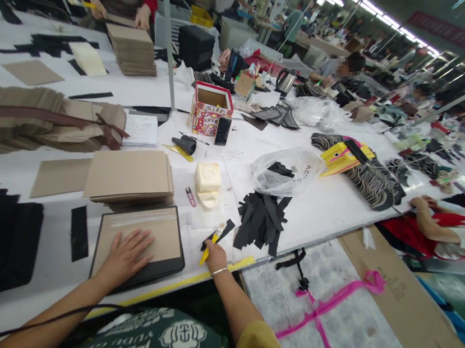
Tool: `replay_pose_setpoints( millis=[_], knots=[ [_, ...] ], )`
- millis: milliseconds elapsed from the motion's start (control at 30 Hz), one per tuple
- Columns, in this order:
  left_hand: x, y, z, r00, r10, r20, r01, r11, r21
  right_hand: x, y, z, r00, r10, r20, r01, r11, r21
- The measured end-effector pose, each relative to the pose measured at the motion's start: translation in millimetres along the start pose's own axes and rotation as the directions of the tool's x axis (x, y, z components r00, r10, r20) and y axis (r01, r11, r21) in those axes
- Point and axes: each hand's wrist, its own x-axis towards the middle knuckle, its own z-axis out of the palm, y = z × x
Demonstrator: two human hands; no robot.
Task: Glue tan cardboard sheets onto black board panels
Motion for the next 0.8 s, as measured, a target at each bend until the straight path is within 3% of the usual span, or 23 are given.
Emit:
replay_pose_setpoints(
  millis=[100,200,300,400,533,600,700,800],
  knots=[
    [2,3,-5.6,0.999,-0.033,0.004,0.033,0.999,-0.006,-1,2,-9,0.999,0.026,-0.023,-0.026,1.000,0.013],
    [9,14,-17.4,0.995,-0.069,-0.074,0.066,0.997,-0.042,1,5,-24,0.994,0.059,-0.087,-0.053,0.997,0.064],
    [24,41,-30.5,0.994,-0.042,-0.105,0.013,0.967,-0.255,3,3,-44,0.980,0.077,-0.183,-0.044,0.983,0.178],
    [48,81,-35.9,0.998,-0.059,0.004,0.052,0.835,-0.548,4,-4,-67,0.953,0.103,-0.286,-0.017,0.957,0.289],
    [84,126,-29.1,0.982,-0.131,0.132,0.186,0.619,-0.763,1,-18,-95,0.915,0.130,-0.381,0.047,0.905,0.422],
    [99,137,-25.1,0.972,-0.139,0.190,0.234,0.501,-0.833,-2,-22,-109,0.902,0.156,-0.402,0.079,0.856,0.511],
    [113,143,-25.7,0.938,-0.034,0.346,0.338,0.320,-0.885,-6,-23,-128,0.901,0.179,-0.396,0.131,0.757,0.641],
    [115,145,-35.5,0.902,0.002,0.431,0.416,0.259,-0.872,-9,-21,-147,0.915,0.183,-0.360,0.146,0.682,0.717]
  ],
)
